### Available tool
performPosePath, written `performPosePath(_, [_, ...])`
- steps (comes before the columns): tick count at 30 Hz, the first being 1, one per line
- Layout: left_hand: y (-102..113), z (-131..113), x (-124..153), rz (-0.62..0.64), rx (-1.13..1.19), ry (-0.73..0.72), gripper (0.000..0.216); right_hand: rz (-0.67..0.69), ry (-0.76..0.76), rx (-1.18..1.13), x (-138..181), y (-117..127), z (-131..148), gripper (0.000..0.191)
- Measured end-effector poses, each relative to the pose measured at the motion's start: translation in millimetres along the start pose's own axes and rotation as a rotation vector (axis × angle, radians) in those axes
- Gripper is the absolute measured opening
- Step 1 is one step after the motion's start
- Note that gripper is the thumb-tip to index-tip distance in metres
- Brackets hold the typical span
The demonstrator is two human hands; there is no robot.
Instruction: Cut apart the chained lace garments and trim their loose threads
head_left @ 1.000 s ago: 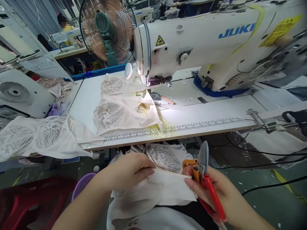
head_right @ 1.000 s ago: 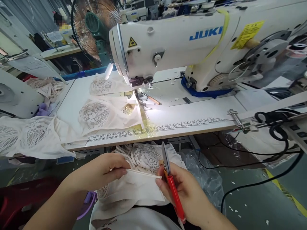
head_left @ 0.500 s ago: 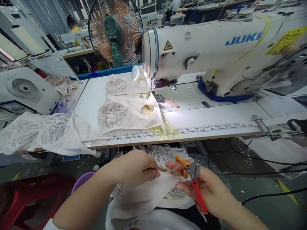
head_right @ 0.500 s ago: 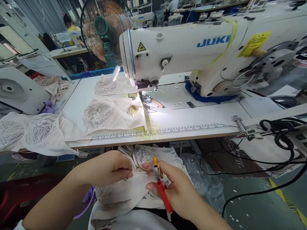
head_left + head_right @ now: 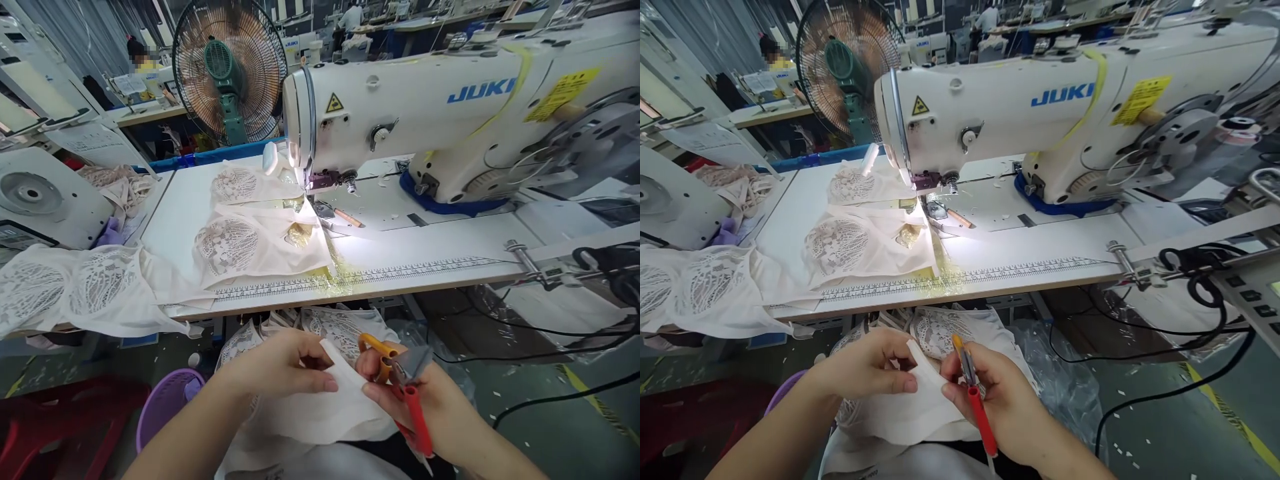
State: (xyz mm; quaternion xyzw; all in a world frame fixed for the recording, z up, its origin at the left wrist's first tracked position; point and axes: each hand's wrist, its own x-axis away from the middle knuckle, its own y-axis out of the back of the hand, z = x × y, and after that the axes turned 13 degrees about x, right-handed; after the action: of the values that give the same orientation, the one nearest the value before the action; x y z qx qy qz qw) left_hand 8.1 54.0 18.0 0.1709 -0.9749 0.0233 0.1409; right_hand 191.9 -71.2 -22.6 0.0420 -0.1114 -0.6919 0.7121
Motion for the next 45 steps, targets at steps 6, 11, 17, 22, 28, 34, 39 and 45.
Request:
performPosePath(6, [-34.9,2.4,-8.1,-0.231,0.422,0.037,0.034,-0.078,-0.002,0.038,9.9,12.1,4.2,0.018])
performPosePath(11, [-46.4,2.5,-11.9,-0.35,0.266,0.014,0.029,-0.109,0.016,0.2,9.5,14.1,7.7,0.016])
performPosePath(17, [-44.2,1.9,-13.3,-0.409,0.127,-0.042,0.027,-0.143,0.011,0.157,4.2,9.6,7.7,0.018])
performPosePath(22, [-41.9,2.2,-15.2,-0.336,0.347,0.024,0.027,-0.127,0.07,0.203,0.7,9.6,16.8,0.015])
performPosePath(28, [-40.7,1.0,-18.1,-0.337,0.355,-0.141,0.018,-0.142,0.097,0.377,-0.7,9.1,19.8,0.008])
performPosePath(34, [-37.6,8.0,-14.9,-0.526,0.335,-0.211,0.01,-0.158,0.041,0.315,3.6,14.3,12.7,0.012])
performPosePath(39, [-39.4,18.7,-9.4,-0.623,0.394,-0.227,0.01,-0.214,0.018,0.191,8.3,16.0,7.3,0.014])
performPosePath(45, [-44.8,29.6,-8.7,-0.685,0.426,-0.235,0.012,-0.25,0.027,0.079,10.7,12.1,5.4,0.011])
